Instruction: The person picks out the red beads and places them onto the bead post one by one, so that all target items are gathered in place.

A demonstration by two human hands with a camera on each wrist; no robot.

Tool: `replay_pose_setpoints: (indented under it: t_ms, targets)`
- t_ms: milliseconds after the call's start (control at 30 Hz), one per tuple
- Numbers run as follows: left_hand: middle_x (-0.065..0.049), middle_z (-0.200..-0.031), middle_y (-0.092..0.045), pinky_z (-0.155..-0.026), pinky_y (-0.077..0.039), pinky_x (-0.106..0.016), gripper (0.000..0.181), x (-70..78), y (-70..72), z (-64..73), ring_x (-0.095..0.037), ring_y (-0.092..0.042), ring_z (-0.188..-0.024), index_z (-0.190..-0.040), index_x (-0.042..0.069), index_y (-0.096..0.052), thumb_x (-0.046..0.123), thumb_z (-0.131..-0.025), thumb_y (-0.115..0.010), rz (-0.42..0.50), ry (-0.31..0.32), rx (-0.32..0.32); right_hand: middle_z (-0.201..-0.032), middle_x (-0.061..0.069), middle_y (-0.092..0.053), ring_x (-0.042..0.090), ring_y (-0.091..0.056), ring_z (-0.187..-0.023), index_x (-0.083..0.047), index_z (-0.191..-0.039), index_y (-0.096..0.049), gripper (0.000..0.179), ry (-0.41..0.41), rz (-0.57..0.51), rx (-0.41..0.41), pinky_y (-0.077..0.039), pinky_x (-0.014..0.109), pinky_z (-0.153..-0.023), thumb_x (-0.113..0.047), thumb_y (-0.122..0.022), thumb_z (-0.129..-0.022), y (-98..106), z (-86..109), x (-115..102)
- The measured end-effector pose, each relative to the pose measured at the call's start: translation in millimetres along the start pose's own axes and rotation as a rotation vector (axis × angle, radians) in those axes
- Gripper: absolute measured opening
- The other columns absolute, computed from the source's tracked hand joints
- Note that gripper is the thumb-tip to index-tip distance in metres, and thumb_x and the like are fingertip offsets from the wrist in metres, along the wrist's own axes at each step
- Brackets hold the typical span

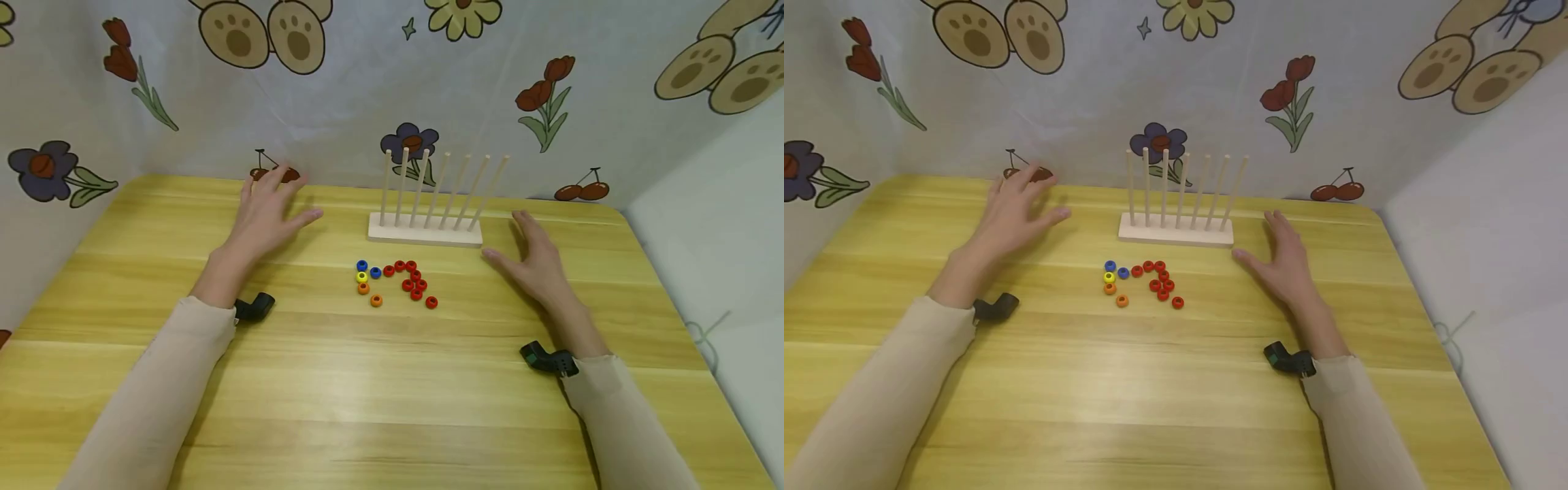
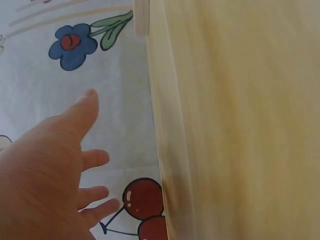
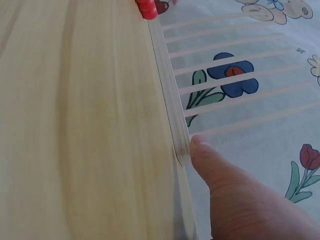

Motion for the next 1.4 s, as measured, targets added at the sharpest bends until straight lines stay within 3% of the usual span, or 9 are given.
replay_pose_setpoints:
  t_ms: [133,233,400,700,1000,1200,1400]
  targets:
    - [-0.023,-0.164,-0.04,-0.126,-0.015,-0.066,0.065,7.1,-6.1,0.3,-0.042,-0.031,-0.155,-0.149,0.005,-0.058,0.047,-0.101,-0.068,0.033,-0.034,-0.002,-0.172,0.016,-0.029,0.042,-0.026,-0.159,-0.013,-0.167,-0.03,0.095,-0.026,-0.025,0.008,-0.02,0.062,-0.128,-0.051,-0.077,-0.093,-7,-4.5,-6]
    - [-0.022,-0.146,-0.059,-0.119,-0.032,-0.061,0.052,18.5,-9.3,-0.8,-0.04,-0.046,-0.139,-0.133,0.001,-0.07,0.041,-0.1,-0.073,0.064,-0.078,0.033,-0.169,0.015,-0.037,0.041,-0.031,-0.157,-0.016,-0.166,-0.033,0.093,-0.036,-0.04,0.025,-0.023,0.06,-0.127,-0.051,-0.078,-0.092,-10,-7.6,-11]
    - [-0.015,-0.118,-0.073,-0.109,-0.041,-0.053,0.039,41.7,-16.8,-1.6,-0.034,-0.055,-0.117,-0.113,0.001,-0.078,0.037,-0.096,-0.079,0.129,-0.137,0.051,-0.165,0.014,-0.044,0.04,-0.036,-0.155,-0.017,-0.164,-0.037,0.092,-0.027,-0.073,0.025,-0.027,0.058,-0.127,-0.051,-0.081,-0.09,-24,-17.1,-20]
    - [-0.009,-0.108,-0.075,-0.093,-0.048,-0.044,0.035,84.7,-36.5,1.0,-0.026,-0.056,-0.105,-0.109,0.006,-0.08,0.038,-0.095,-0.079,0.196,-0.235,-0.017,-0.161,0.012,-0.05,0.037,-0.041,-0.152,-0.015,-0.159,-0.045,0.092,-0.028,-0.14,0.027,-0.029,0.057,-0.126,-0.053,-0.085,-0.086,-39,-32.9,-32]
    - [-0.005,-0.099,-0.074,-0.089,-0.049,-0.039,0.033,122.1,-58.2,12.5,-0.022,-0.055,-0.098,-0.106,0.009,-0.08,0.04,-0.094,-0.08,0.194,-0.345,-0.144,-0.16,0.013,-0.051,0.034,-0.042,-0.152,-0.015,-0.157,-0.049,0.084,-0.02,-0.163,-0.001,-0.034,0.052,-0.124,-0.044,-0.086,-0.087,-38,-27.3,-32]
    - [-0.004,-0.095,-0.07,-0.091,-0.046,-0.041,0.026,132.5,-64.1,20.4,-0.021,-0.055,-0.094,-0.101,0.011,-0.08,0.033,-0.089,-0.087,0.179,-0.351,-0.231,-0.157,0.012,-0.054,0.031,-0.044,-0.151,-0.018,-0.152,-0.055,0.077,-0.004,-0.174,0.0,-0.036,0.05,-0.124,-0.043,-0.086,-0.087,-38,-26.9,-29]
    - [-0.002,-0.096,-0.071,-0.092,-0.045,-0.045,0.018,134.1,-65.9,22.5,-0.021,-0.058,-0.096,-0.097,0.012,-0.077,0.024,-0.088,-0.088,0.166,-0.337,-0.234,-0.155,0.012,-0.055,0.032,-0.046,-0.15,-0.017,-0.151,-0.056,0.073,0.002,-0.176,0.004,-0.036,0.051,-0.123,-0.04,-0.086,-0.087,-38,-27.4,-31]
Point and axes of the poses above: each hand's wrist, its own z-axis away from the middle knuckle, its own y-axis out of the back of the hand, x = y × z, the point moved 6 cm from there along -z, towards the middle knuckle
